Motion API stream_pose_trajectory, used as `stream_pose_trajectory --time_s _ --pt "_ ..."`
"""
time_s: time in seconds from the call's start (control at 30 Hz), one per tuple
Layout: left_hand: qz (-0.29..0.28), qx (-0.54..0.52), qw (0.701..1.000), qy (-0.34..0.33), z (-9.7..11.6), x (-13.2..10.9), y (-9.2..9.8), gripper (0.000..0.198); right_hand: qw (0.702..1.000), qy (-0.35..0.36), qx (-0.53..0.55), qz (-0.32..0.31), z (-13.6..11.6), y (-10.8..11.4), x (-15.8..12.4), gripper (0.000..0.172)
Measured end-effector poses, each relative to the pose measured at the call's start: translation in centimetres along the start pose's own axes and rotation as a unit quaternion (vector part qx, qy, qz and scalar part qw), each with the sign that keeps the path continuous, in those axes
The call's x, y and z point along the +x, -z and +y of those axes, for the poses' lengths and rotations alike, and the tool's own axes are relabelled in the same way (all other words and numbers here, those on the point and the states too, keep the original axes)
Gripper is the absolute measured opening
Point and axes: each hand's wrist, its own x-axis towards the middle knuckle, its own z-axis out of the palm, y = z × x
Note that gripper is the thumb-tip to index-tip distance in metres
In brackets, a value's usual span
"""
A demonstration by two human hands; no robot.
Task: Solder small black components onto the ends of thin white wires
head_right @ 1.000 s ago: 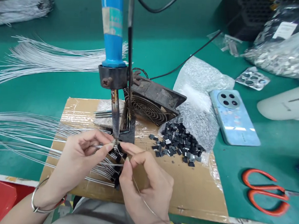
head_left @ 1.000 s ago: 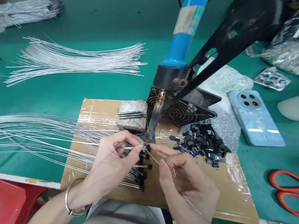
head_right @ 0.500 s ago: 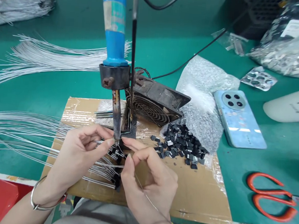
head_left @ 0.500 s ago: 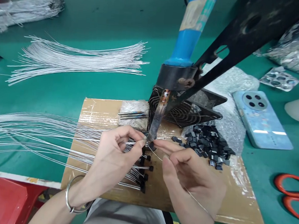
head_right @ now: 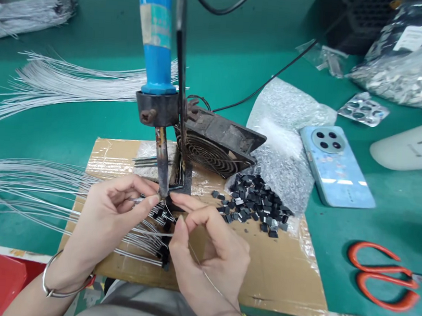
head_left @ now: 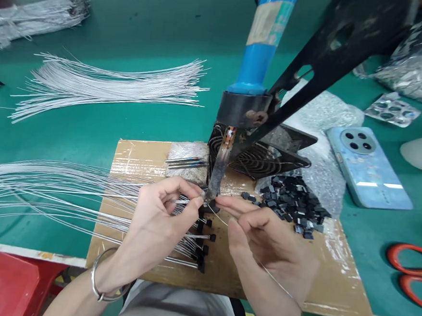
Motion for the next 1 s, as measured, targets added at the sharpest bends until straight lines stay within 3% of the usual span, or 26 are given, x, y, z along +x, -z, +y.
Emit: stream_pose_trajectory --time_s 1.0 --pt "0.015 0.022 1.000 -0.010 -0.03 -0.14 -0.08 0.008 1.000 0.017 -0.002 -0.017 0.22 0.11 -0.16 0.019"
